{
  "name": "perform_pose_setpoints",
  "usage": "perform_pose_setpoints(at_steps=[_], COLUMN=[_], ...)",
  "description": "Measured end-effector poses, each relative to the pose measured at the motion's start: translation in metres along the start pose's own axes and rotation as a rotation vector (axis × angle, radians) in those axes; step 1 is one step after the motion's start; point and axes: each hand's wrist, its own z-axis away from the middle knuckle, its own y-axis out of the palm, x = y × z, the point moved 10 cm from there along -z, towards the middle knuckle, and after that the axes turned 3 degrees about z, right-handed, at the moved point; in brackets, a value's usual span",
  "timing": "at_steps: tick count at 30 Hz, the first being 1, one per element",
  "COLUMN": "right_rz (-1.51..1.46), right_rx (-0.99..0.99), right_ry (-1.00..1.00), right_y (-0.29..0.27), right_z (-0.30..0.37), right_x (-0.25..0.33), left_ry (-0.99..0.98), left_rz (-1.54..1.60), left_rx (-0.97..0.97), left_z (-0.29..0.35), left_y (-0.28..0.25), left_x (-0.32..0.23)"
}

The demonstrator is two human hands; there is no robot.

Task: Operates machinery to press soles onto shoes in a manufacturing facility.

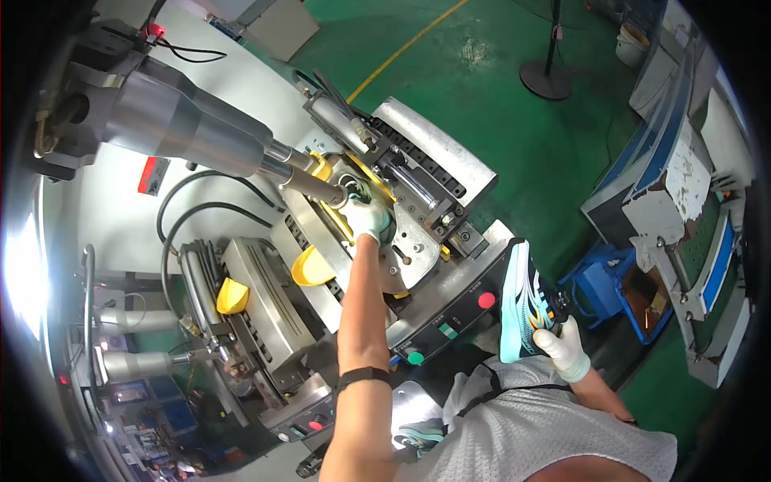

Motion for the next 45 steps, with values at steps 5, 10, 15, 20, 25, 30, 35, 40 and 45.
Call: perform_pose_setpoints(at_steps=[5,10,15,20,25,30,35,40,45], right_rz=[0.088,0.315,0.358,0.736,1.379,1.394,1.316,1.285,1.187], right_rx=[0.027,0.085,0.313,0.504,-0.080,0.224,0.389,0.398,0.918], right_ry=[0.006,-0.179,-0.177,-0.043,-0.315,-0.252,-0.096,-0.714,-0.980], right_y=[0.018,0.055,0.160,0.262,0.287,0.305,0.272,0.338,0.332], right_z=[-0.024,-0.064,-0.148,-0.341,-0.409,-0.415,-0.478,-0.291,0.024], right_x=[0.010,0.041,0.067,-0.012,-0.081,-0.087,-0.076,-0.030,-0.129], left_ry=[-0.373,-0.226,-0.162,-0.265,-0.591,-0.797,-0.745,-0.952,-0.932], left_rz=[0.260,1.114,1.185,0.869,0.749,0.667,0.430,-0.005,0.095], left_rx=[0.040,0.168,0.049,0.089,-0.110,-0.485,-0.687,-0.745,-0.694], left_z=[-0.023,0.070,0.242,0.399,0.552,0.631,0.654,0.689,0.686], left_y=[-0.035,-0.074,-0.179,-0.228,-0.237,-0.227,-0.175,-0.174,-0.171], left_x=[0.030,-0.002,-0.038,0.031,0.139,0.208,0.300,0.309,0.307])
